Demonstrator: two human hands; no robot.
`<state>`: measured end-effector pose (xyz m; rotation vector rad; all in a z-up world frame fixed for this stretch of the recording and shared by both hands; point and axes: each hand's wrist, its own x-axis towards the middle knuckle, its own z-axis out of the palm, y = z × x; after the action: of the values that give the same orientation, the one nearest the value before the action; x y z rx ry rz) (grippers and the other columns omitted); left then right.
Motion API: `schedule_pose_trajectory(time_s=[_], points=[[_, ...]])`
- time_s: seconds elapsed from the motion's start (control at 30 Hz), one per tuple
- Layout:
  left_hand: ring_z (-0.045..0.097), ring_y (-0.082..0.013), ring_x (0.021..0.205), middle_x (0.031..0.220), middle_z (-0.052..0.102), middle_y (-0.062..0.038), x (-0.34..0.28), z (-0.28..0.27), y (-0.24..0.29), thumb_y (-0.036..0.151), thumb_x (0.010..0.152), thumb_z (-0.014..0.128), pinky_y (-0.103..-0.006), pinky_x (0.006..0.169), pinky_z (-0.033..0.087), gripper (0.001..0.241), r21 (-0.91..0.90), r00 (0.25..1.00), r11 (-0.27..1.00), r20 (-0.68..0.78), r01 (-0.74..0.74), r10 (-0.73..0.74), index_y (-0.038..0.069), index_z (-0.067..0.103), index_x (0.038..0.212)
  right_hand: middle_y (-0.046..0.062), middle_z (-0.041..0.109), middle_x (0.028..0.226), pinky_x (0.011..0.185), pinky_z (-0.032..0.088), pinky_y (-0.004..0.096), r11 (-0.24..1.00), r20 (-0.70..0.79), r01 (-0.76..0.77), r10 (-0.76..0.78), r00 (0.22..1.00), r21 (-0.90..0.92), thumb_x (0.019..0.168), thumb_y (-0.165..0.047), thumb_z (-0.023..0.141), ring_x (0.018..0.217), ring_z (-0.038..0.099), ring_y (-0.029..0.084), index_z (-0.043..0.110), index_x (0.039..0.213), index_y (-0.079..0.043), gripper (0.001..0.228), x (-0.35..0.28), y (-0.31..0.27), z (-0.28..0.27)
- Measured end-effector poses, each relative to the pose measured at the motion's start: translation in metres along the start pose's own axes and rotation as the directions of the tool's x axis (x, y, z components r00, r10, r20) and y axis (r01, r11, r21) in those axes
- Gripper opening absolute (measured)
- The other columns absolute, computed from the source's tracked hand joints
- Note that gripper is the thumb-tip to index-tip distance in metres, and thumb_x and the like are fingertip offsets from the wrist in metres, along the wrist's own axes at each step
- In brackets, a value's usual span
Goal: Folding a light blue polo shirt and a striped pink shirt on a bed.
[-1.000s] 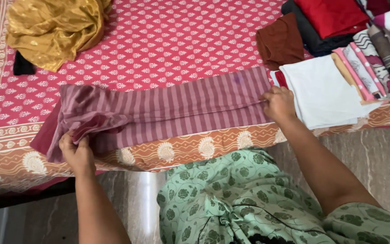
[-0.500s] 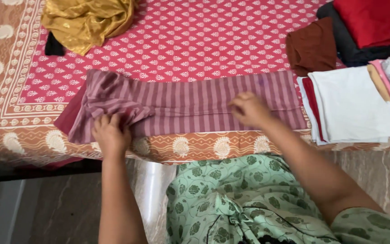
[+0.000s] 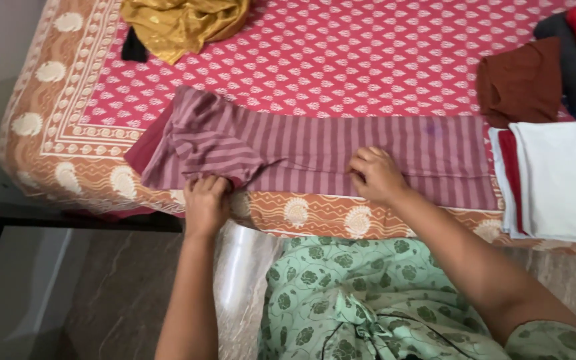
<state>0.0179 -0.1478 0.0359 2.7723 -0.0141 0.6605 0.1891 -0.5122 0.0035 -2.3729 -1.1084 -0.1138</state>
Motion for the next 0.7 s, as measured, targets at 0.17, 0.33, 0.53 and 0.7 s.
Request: schedule_pose_trajectory(time_s=[0.17, 0.33, 0.53, 0.7], points=[[0.064, -0.0300, 0.100, 0.094, 0.068, -0.008, 0.014, -0.008, 0.003, 0.002, 0.079, 0.067, -0.0507, 0.106, 0.040, 0.020, 0.022, 0.999, 1.000, -0.038, 0.003, -0.002, 0.010, 0.063, 0.098, 0.013, 0.063, 0.122, 0.097, 0.047, 0.048, 0.964, 0.080, 0.235, -0.246, 0.966, 0.126, 0.079, -0.028, 0.078, 0.112, 0.058, 0.031, 0.065, 0.128, -0.009, 0.054, 0.065, -0.075, 0.015], [0.060, -0.0332, 0.112, 0.105, 0.067, -0.012, 0.046, -0.034, 0.002, 0.009, 0.078, 0.074, -0.0527, 0.109, 0.038, 0.032, -0.057, 0.999, 0.998, 0.051, -0.006, 0.009, 0.008, 0.064, 0.109, 0.017, 0.061, 0.125, 0.100, 0.044, 0.055, 0.928, -0.098, 0.364, -0.355, 0.930, 0.084, 0.072, -0.033, 0.081, 0.116, 0.056, 0.035, 0.061, 0.131, -0.003, 0.069, 0.116, -0.129, 0.058], [0.041, -0.0426, 0.134, 0.135, 0.058, -0.018, 0.060, -0.040, -0.056, 0.019, 0.051, 0.087, -0.0553, 0.107, 0.031, 0.067, -0.018, 0.969, 0.997, 0.240, 0.071, -0.064, 0.009, 0.070, 0.114, 0.006, 0.070, 0.100, 0.084, 0.054, 0.042, 0.821, -0.001, 0.261, -0.302, 0.953, 0.507, 0.083, -0.017, 0.079, 0.096, 0.067, 0.022, 0.071, 0.104, -0.009, 0.024, 0.138, -0.111, 0.077], [0.046, -0.0394, 0.137, 0.140, 0.062, -0.014, 0.061, -0.002, -0.124, 0.014, 0.058, 0.085, -0.0496, 0.112, 0.037, 0.044, -0.160, 0.983, 0.987, 0.179, -0.001, 0.030, 0.012, 0.077, 0.101, 0.003, 0.070, 0.089, 0.073, 0.053, 0.030, 0.636, 0.203, -0.031, -0.200, 0.958, 0.771, 0.093, -0.010, 0.075, 0.081, 0.064, 0.014, 0.070, 0.104, -0.007, 0.013, 0.154, -0.083, 0.087]])
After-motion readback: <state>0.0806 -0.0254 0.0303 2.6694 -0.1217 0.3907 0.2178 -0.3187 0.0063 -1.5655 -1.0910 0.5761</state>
